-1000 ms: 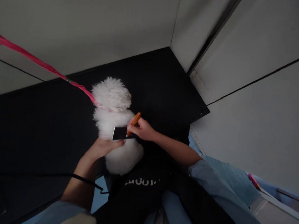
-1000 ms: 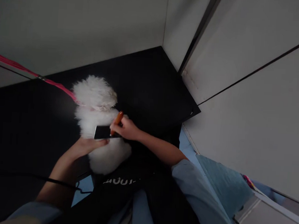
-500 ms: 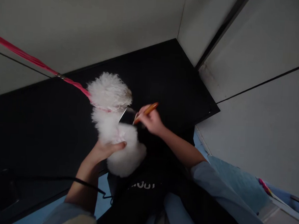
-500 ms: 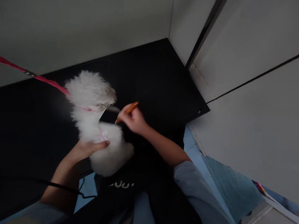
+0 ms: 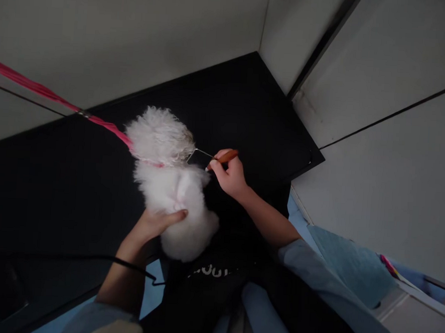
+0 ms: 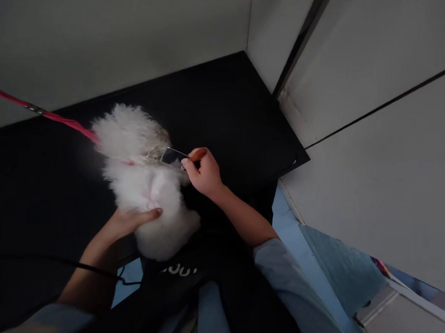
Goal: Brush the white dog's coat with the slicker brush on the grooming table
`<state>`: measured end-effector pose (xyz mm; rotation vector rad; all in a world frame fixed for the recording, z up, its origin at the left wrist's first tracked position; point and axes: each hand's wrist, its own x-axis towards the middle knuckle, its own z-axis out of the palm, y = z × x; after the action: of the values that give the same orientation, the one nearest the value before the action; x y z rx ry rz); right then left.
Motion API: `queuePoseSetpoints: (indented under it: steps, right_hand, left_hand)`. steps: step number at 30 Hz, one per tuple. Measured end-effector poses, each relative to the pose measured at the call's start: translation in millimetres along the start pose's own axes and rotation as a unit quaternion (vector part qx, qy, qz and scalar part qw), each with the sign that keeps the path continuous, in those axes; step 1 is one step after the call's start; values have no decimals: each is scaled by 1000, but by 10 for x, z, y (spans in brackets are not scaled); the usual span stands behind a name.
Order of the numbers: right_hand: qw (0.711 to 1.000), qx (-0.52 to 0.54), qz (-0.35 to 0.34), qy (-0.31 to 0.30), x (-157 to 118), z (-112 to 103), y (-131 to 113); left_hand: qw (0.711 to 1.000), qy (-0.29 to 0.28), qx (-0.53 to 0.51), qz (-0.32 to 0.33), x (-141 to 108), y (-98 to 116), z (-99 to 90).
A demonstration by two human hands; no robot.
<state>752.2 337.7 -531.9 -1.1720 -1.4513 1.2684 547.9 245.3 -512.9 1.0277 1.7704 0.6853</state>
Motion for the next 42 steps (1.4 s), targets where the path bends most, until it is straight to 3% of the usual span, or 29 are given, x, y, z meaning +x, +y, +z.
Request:
queuePoseSetpoints:
  steps: [4,8,12,16,19,23,26,28,30,34,38,41,42]
  right_hand:
    - [993,0,21,-116,-16,21,4]
    - [999,-30,24,9,-27,34,30]
    - [996,1,58,-71,-73,93,116]
    - [999,1,44,-8,-94,135,181]
    - [998,26,41,-50,-102,144,174]
    - [999,23,37,-7,-108,131,156]
    - [996,37,46,-71,-115,118,167]
    - [997,20,46,-60,-107,101,174]
    - [1000,-7,14,-20,-87,80,168]
    - [991,-23,-42,-127,-10,64,136]
    - [994,-40,-91,-55,99,67,110]
    - [982,-37,-106,-152,155,71,107]
    - [982,-36,-99,-154,170,71,109]
  left_hand:
    - [1000,-3,21,-1,8,-2,13]
    - [999,-8,49,8,10,13,14]
    - [998,-4,52,33,27,16,9]
    - [997,-9,79,26,29,27,9]
    - [995,-1,95,16,15,60,14]
    - [996,-7,84,18,9,100,14]
    - [996,-9,85,12,18,97,-1]
    - [996,-7,85,-2,27,71,-16]
    - [996,-12,82,-20,35,30,-31]
    - [998,-19,65,-18,45,-37,-46]
    - [997,-24,63,-25,31,11,-43]
    - [996,-33,69,-55,14,60,-47]
    - [996,-31,66,-58,11,63,-50]
